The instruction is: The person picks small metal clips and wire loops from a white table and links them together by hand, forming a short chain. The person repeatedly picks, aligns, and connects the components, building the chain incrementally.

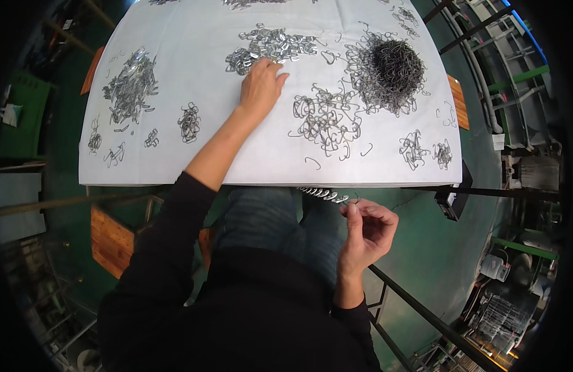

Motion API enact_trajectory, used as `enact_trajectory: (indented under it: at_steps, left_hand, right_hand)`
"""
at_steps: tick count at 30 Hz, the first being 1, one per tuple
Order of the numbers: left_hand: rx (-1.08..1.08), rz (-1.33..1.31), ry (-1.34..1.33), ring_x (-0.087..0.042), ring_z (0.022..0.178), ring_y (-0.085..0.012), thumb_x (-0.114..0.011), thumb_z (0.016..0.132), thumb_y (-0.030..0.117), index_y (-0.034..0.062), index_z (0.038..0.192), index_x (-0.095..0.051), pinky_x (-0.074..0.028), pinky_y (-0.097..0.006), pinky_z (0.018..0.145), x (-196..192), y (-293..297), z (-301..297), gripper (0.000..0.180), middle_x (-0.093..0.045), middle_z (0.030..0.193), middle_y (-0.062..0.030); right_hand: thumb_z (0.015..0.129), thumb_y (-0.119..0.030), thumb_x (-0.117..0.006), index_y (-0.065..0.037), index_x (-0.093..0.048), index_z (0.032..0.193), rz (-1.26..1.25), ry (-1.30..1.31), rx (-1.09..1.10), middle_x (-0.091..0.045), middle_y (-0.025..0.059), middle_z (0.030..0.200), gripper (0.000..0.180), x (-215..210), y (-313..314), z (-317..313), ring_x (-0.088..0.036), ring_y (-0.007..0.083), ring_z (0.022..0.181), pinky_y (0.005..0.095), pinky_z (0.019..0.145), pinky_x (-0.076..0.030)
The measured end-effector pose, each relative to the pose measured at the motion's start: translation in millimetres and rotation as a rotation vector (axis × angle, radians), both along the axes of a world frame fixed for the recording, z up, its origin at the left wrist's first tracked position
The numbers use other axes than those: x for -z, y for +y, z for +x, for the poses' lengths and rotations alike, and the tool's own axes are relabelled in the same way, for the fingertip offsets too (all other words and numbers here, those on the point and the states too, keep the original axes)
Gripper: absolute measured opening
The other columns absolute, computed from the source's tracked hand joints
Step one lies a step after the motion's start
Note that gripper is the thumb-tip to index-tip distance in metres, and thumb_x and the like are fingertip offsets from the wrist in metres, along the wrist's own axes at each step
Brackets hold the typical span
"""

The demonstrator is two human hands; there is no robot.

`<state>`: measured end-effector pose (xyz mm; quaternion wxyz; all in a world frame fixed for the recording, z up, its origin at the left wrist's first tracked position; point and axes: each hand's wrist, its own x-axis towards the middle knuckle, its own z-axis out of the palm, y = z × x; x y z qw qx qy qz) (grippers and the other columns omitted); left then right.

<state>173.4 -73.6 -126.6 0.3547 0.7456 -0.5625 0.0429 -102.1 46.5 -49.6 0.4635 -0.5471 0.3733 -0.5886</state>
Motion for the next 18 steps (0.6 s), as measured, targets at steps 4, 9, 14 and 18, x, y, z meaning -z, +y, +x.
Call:
enact_trajectory:
  at_steps: [4,9,14,18]
  left_hand:
    - [-0.035,0.215,-0.31,-0.061,0.094,-0.0297,-0.067,0.084,0.013,-0.0043,0.094,-0.068,-0.055,-0.041,0.078,18.3,-31.9,14.2,0.02,-0.061,0.1,-0.0161]
    - [-0.04,0.331,-0.34,-0.065,0.088,-0.0274,-0.066,0.082,0.008,-0.0042,0.094,-0.068,-0.056,-0.036,0.072,-0.8,-29.3,13.4,0.017,-0.065,0.097,-0.0162]
    - [0.304,0.203,0.678,-0.066,0.073,-0.0153,-0.065,0.084,0.004,-0.0016,0.101,-0.067,-0.052,-0.027,0.068,-40.0,41.1,-43.8,0.018,-0.07,0.086,-0.0093]
    - [0.496,0.132,1.282,-0.062,0.082,-0.0095,-0.064,0.087,-0.001,-0.0052,0.104,-0.063,-0.05,-0.022,0.073,-73.8,108.5,-108.0,0.018,-0.066,0.093,-0.008]
  right_hand:
    - [0.083,0.013,-0.064,0.0,-0.046,0.095,0.018,0.007,-0.013,-0.063,0.0159,0.089,0.025,3.0,5.7,-1.2,-0.065,0.0178,0.076,0.026,0.068,-0.055]
    - [0.083,0.013,-0.063,-0.002,-0.046,0.096,0.016,0.073,-0.014,-0.061,0.0145,0.088,0.025,8.1,9.4,-2.3,-0.062,0.0167,0.074,0.0285,0.068,-0.055]
    - [0.083,0.012,-0.065,-0.001,-0.048,0.095,0.026,0.056,-0.021,-0.063,0.0148,0.089,0.024,11.5,6.2,-3.0,-0.063,0.0159,0.075,0.0269,0.069,-0.055]
    - [0.081,0.01,-0.068,0.001,-0.051,0.092,0.021,0.021,-0.022,-0.066,0.0145,0.089,0.022,14.9,2.2,3.0,-0.066,0.0148,0.077,0.0243,0.068,-0.056]
